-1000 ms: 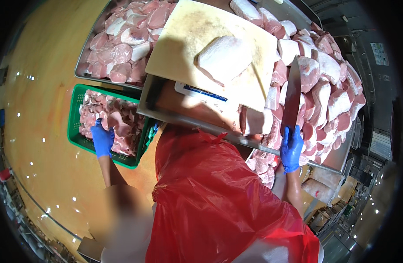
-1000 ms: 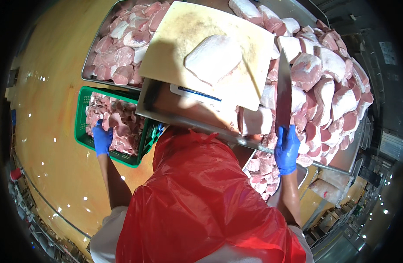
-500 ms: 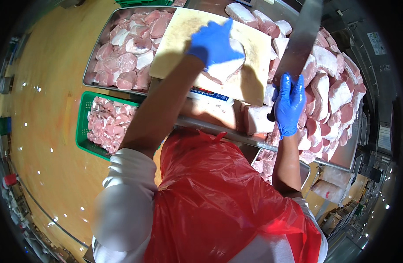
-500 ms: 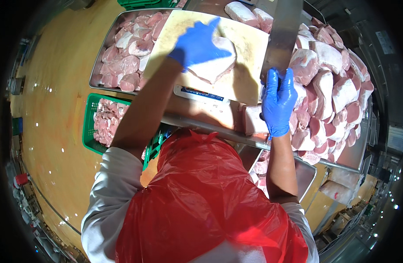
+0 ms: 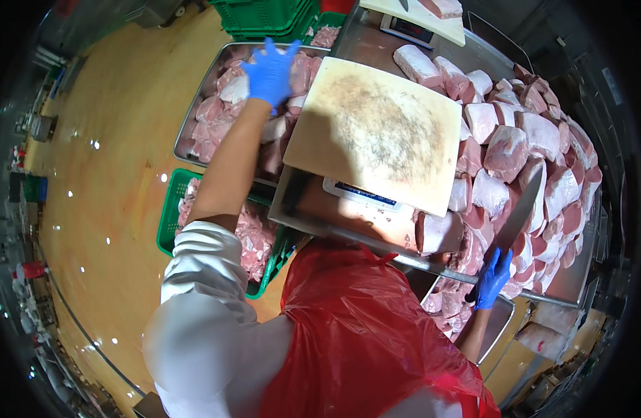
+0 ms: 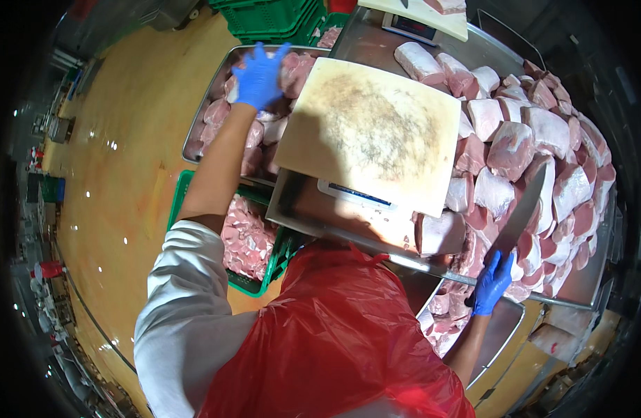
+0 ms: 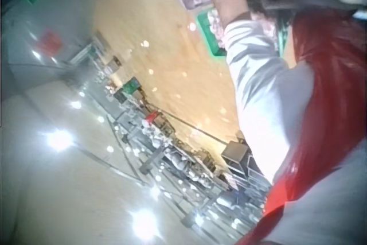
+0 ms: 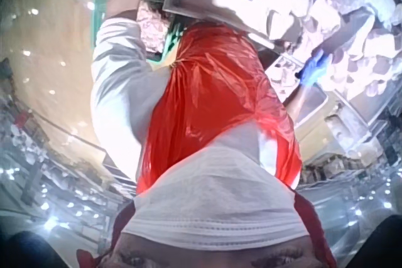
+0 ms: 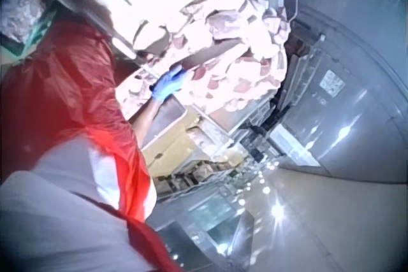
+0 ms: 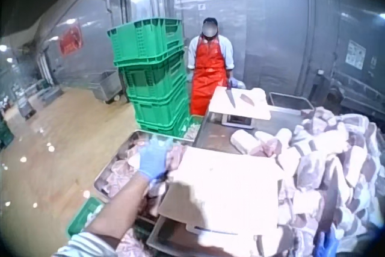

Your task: The person cuts large pieces of raw meat on a cutting board using a knife, separating fat and trimming edges. The trimmed pieces are placed into a green basket while larger portions remain in a metal tray.

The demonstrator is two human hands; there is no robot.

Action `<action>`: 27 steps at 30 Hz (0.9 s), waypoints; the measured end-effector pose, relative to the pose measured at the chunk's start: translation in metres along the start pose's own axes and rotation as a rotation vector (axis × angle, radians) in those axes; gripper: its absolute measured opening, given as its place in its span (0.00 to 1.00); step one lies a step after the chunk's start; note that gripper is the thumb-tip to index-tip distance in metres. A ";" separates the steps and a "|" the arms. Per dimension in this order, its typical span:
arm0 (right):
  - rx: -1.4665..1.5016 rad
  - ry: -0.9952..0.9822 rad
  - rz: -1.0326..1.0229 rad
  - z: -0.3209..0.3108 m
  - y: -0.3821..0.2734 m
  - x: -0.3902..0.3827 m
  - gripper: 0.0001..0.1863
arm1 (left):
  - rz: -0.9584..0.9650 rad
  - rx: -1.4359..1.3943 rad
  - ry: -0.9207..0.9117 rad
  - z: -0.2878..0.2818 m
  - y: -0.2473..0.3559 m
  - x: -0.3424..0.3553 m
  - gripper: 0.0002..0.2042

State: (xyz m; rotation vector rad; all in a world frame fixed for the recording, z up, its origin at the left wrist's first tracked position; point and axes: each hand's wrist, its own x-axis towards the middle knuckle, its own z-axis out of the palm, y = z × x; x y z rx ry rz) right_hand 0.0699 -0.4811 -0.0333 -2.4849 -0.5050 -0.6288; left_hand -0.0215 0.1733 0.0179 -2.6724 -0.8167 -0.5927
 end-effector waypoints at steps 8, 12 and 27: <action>-0.057 0.018 0.340 -0.004 0.000 -0.067 0.18 | 0.605 -1.006 -0.100 -0.097 0.258 -0.043 0.24; 0.180 -0.023 0.541 -0.047 -0.033 -0.052 0.12 | 0.826 -1.282 -0.509 -0.117 0.362 -0.166 0.27; 0.329 0.042 0.818 -0.032 0.024 -0.184 0.16 | 0.620 -0.723 -0.937 -0.033 0.453 -0.192 0.58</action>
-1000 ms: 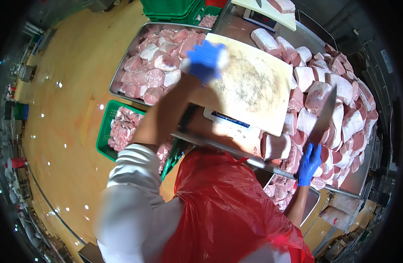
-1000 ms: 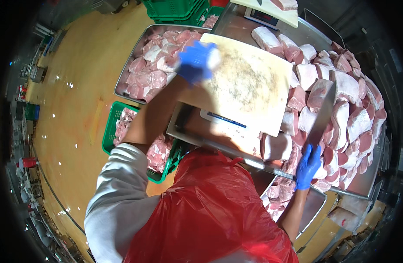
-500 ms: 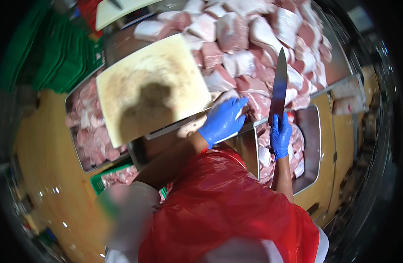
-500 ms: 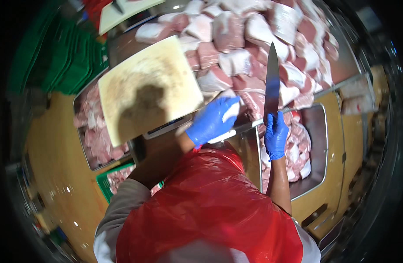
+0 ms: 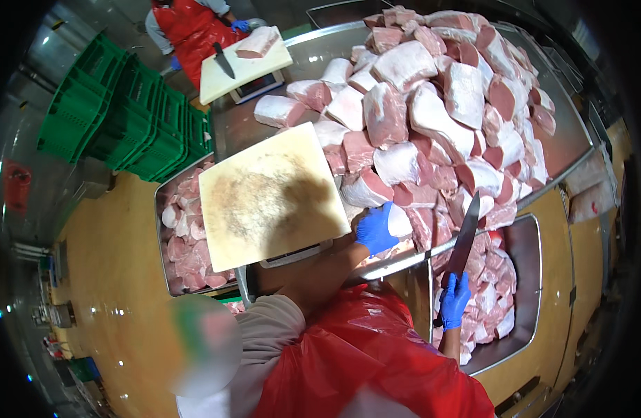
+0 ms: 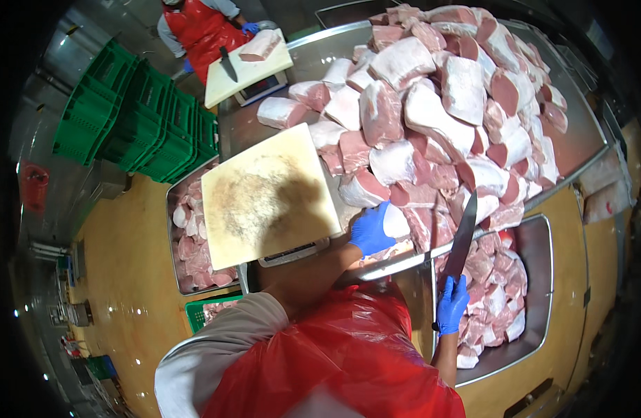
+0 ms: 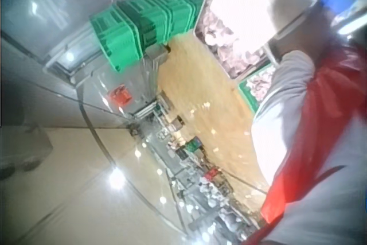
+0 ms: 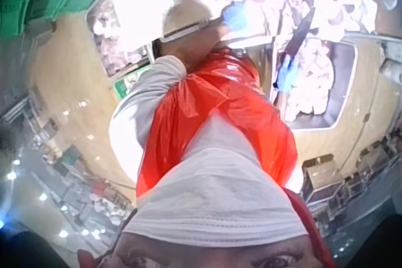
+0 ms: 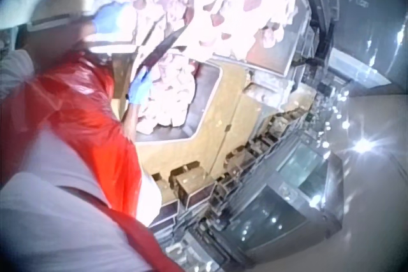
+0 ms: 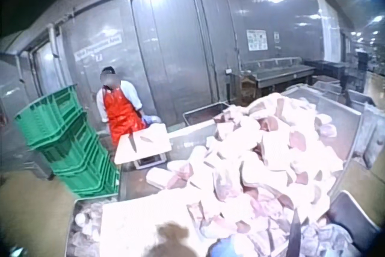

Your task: The person cuts large pieces of raw meat on a cutting board using a knife, separating fat and trimming edges. The trimmed pieces are placed into a green basket while larger portions remain in a metal tray.

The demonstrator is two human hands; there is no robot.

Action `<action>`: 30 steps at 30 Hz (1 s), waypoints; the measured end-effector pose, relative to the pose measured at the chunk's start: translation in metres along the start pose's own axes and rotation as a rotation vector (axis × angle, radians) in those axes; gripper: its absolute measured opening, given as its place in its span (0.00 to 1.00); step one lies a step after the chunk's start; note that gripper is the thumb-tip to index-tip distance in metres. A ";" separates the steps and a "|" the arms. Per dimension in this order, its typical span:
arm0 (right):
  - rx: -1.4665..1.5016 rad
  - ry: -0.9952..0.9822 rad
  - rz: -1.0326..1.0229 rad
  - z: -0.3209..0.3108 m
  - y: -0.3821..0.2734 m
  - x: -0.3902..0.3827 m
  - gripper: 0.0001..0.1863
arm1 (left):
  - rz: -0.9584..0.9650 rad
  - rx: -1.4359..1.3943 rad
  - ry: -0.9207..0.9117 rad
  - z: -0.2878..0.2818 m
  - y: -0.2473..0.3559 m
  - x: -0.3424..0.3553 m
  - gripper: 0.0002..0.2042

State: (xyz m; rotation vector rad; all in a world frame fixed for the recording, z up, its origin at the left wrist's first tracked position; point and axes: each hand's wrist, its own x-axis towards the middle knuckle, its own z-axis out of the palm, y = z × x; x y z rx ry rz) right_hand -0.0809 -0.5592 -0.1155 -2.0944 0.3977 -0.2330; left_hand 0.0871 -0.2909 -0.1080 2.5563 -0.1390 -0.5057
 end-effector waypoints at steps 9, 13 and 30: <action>-0.046 -0.059 -0.150 0.006 0.002 0.032 0.22 | 0.201 -1.370 -0.217 -0.009 0.005 -0.071 0.43; 0.045 -0.124 -0.174 0.011 -0.022 0.056 0.18 | 0.420 -0.898 0.084 -0.123 -0.009 -0.102 0.49; -0.044 -0.529 -0.454 0.107 -0.182 0.017 0.06 | -0.226 -0.367 0.935 -0.161 -0.211 -0.263 0.17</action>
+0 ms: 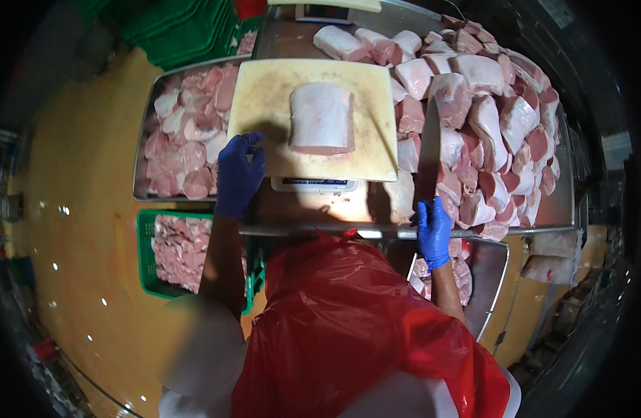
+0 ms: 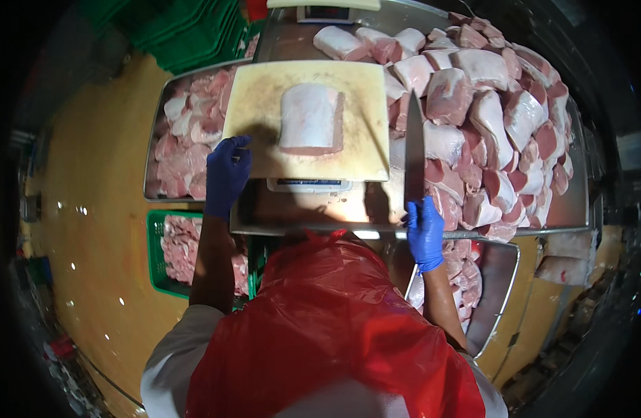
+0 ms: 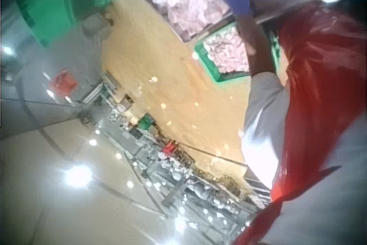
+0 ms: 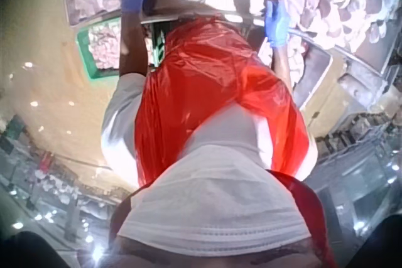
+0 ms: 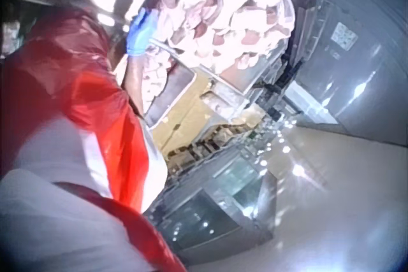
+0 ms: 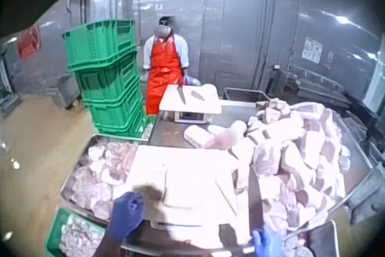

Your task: The person cuts large pieces of raw meat on a cutting board using a knife, separating fat and trimming edges. The trimmed pieces are placed into a green basket while larger portions remain in a metal tray.

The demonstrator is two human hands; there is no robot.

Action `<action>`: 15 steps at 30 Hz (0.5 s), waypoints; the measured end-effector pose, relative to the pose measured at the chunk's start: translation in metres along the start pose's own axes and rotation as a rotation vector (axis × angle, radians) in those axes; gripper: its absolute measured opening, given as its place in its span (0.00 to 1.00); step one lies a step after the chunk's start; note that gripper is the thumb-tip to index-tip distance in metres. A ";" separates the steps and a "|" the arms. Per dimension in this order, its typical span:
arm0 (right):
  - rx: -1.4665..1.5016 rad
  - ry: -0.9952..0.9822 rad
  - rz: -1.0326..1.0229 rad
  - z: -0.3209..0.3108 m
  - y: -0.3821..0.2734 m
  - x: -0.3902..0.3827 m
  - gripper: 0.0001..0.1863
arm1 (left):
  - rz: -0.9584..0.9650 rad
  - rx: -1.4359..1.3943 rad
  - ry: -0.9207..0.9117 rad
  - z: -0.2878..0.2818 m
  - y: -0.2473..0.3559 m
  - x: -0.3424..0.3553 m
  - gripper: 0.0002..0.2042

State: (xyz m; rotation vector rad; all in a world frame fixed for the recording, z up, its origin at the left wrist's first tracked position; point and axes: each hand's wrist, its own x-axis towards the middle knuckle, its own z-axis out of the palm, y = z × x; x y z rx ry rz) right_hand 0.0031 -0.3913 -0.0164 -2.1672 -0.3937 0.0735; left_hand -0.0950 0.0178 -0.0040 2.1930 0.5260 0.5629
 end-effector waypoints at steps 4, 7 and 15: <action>-0.231 -0.127 -0.316 0.051 -0.047 0.009 0.07 | 0.258 -0.045 0.035 0.017 0.000 -0.020 0.17; -0.280 -0.210 -0.495 0.091 -0.085 0.036 0.10 | 0.372 -0.103 0.238 0.048 0.010 -0.005 0.15; -0.549 -0.354 -0.478 0.155 -0.151 0.070 0.11 | 0.252 -0.108 0.275 0.071 -0.002 -0.007 0.06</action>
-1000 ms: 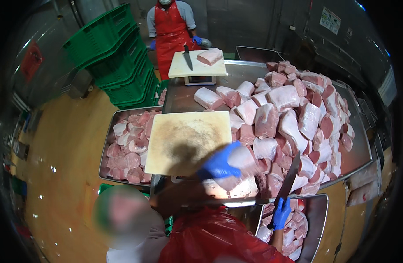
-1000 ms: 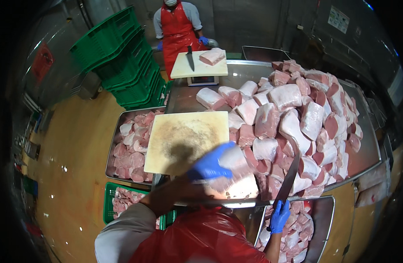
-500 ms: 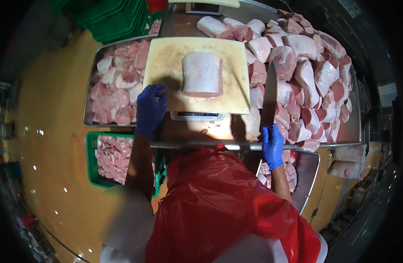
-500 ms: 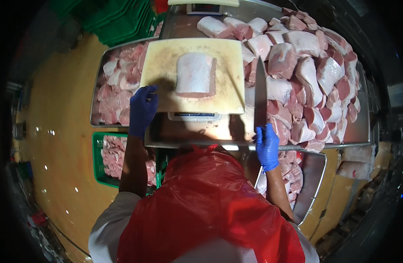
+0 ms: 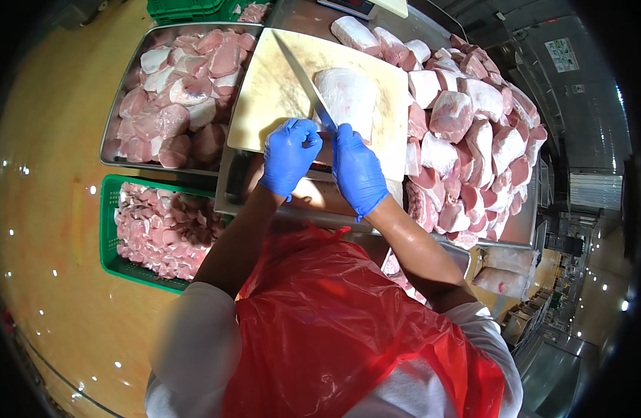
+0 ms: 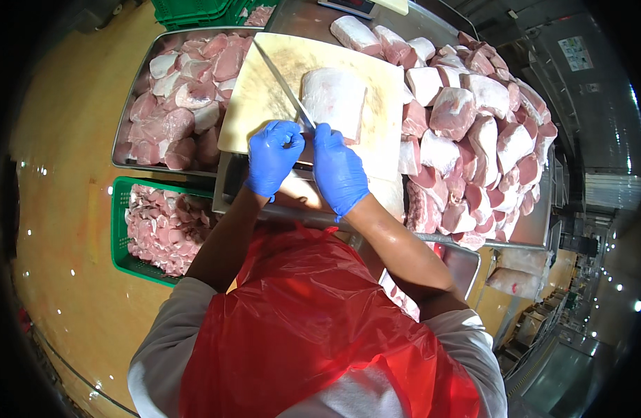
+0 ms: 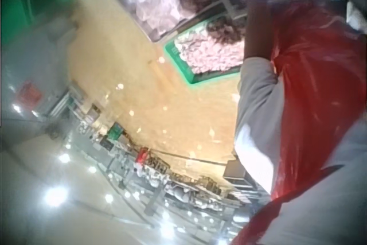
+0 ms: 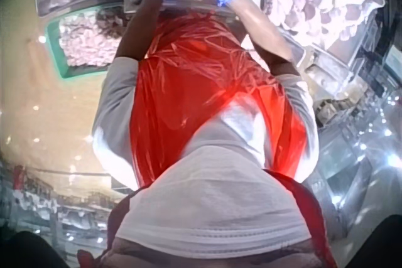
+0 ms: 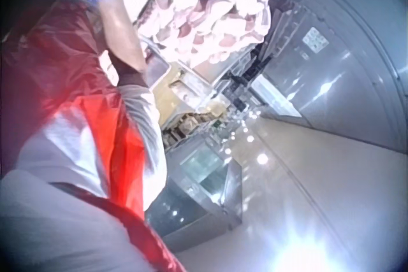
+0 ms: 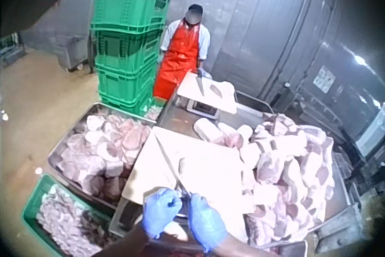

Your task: The person cuts large pieces of raw meat on a cutting board using a knife, separating fat and trimming edges. The trimmed pieces are placed into a green basket while larger portions remain in a metal tray.

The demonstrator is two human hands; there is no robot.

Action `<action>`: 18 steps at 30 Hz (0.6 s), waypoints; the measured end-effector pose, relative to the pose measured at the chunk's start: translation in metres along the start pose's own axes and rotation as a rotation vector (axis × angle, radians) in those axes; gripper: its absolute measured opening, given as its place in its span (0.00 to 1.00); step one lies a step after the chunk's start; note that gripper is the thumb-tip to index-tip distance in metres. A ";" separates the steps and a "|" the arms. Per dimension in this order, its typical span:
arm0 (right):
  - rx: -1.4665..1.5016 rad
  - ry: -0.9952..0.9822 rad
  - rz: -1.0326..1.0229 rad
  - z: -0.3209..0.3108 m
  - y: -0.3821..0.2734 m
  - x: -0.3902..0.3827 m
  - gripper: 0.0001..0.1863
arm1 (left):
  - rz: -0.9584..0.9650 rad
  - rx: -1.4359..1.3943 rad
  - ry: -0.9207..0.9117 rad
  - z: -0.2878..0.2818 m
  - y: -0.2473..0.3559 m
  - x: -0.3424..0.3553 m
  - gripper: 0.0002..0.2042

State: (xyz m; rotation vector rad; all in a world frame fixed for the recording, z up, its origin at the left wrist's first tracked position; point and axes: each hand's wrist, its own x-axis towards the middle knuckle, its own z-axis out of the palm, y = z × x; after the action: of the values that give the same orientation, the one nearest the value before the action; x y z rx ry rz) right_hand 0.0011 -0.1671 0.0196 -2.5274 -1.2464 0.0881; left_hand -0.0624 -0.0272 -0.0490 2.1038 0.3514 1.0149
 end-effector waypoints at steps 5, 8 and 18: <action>-0.306 -0.402 0.106 -0.056 0.050 -0.088 0.18 | -0.009 0.000 0.052 -0.012 -0.006 -0.006 0.06; -0.511 -0.512 0.070 -0.123 0.078 -0.142 0.17 | -0.054 -0.055 0.101 -0.027 -0.010 -0.009 0.05; 0.054 0.129 0.007 -0.093 0.035 -0.110 0.14 | -0.278 0.194 0.265 -0.125 -0.033 -0.047 0.06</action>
State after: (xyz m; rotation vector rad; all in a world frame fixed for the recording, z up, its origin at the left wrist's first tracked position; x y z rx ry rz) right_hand -0.0218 -0.2964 0.0870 -2.4495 -1.1691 -0.0382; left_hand -0.1847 0.0349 -0.0502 2.0160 0.8804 1.1286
